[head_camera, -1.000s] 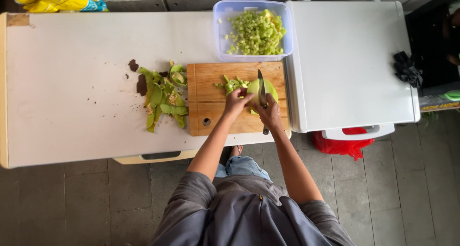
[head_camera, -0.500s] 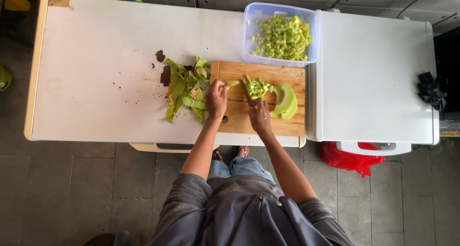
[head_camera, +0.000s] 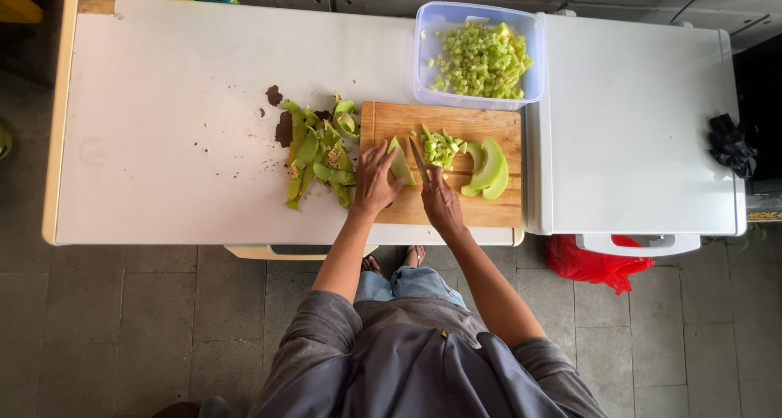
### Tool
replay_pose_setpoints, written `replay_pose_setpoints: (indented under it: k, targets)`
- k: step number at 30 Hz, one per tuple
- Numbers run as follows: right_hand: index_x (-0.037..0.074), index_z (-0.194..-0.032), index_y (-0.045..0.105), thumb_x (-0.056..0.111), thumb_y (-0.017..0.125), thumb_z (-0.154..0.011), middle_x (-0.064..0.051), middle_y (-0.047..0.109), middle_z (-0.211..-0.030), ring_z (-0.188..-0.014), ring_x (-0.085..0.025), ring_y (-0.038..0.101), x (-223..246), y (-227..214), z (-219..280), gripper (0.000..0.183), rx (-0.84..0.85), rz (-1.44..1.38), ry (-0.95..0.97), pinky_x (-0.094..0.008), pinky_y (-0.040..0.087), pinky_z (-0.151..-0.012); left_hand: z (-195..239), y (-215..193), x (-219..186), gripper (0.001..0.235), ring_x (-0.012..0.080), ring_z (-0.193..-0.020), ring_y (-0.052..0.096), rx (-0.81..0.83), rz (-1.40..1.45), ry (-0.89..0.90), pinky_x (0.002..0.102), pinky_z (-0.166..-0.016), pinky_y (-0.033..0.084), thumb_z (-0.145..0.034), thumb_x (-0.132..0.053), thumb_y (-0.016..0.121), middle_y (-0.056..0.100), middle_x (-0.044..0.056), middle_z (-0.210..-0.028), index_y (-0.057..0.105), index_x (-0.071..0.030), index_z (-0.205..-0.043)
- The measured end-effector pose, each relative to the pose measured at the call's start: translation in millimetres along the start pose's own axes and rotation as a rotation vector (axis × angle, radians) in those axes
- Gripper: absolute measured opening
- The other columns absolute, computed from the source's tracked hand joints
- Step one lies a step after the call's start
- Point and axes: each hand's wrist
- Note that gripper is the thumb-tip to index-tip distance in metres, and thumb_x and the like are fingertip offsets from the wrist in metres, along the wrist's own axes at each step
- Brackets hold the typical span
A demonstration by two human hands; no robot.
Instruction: Dicing peeled melon slices into small cubes on a wooden cutting board in a kitchen setting.
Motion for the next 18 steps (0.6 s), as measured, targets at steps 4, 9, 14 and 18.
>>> replay_pose_setpoints:
  k: [4,9,14,18]
  targets:
    - [0.021,-0.143,0.033,0.010,0.045,-0.099,-0.029,0.066,-0.118,-0.094,-0.053,0.069,40,-13,13,0.047,0.002,0.059,-0.019,-0.063,0.055,-0.081,2,-2,-4,0.093,0.0349,-0.130,0.048,0.094,-0.133,-0.061,0.052,-0.095,0.052,-0.067,-0.051,0.089,0.050,0.010,-0.154,0.057,-0.011,-0.145]
    - [0.022,-0.132,0.045,0.017,0.043,-0.099,-0.017,0.067,-0.108,-0.085,-0.047,0.071,32,7,5,0.033,-0.039,0.190,-0.075,-0.059,0.059,-0.078,-6,5,-5,0.100,0.0328,-0.116,0.053,0.099,-0.261,-0.048,0.053,-0.085,0.057,-0.063,-0.054,0.089,0.050,0.001,-0.152,0.052,-0.012,-0.147]
    - [0.025,-0.150,0.040,0.011,0.053,-0.093,-0.009,0.060,-0.088,-0.064,-0.037,0.070,10,29,4,0.061,-0.201,0.406,-0.255,-0.049,0.059,-0.056,-6,11,-2,0.104,0.0313,-0.116,0.052,0.134,-0.307,-0.064,0.052,-0.083,0.057,-0.063,-0.056,0.089,0.048,0.000,-0.153,0.050,-0.013,-0.149]
    - [0.019,-0.154,0.043,0.005,0.057,-0.090,-0.009,0.056,-0.081,-0.055,-0.033,0.067,7,39,0,0.067,-0.288,0.451,-0.332,-0.046,0.057,-0.048,-9,13,0,0.102,0.0326,-0.117,0.052,0.172,-0.312,-0.092,0.053,-0.082,0.057,-0.065,-0.053,0.090,0.049,0.001,-0.152,0.048,-0.013,-0.150]
Point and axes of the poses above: each hand's wrist, its own z-axis away from the middle knuckle, its own y-axis out of the palm, x = y × z
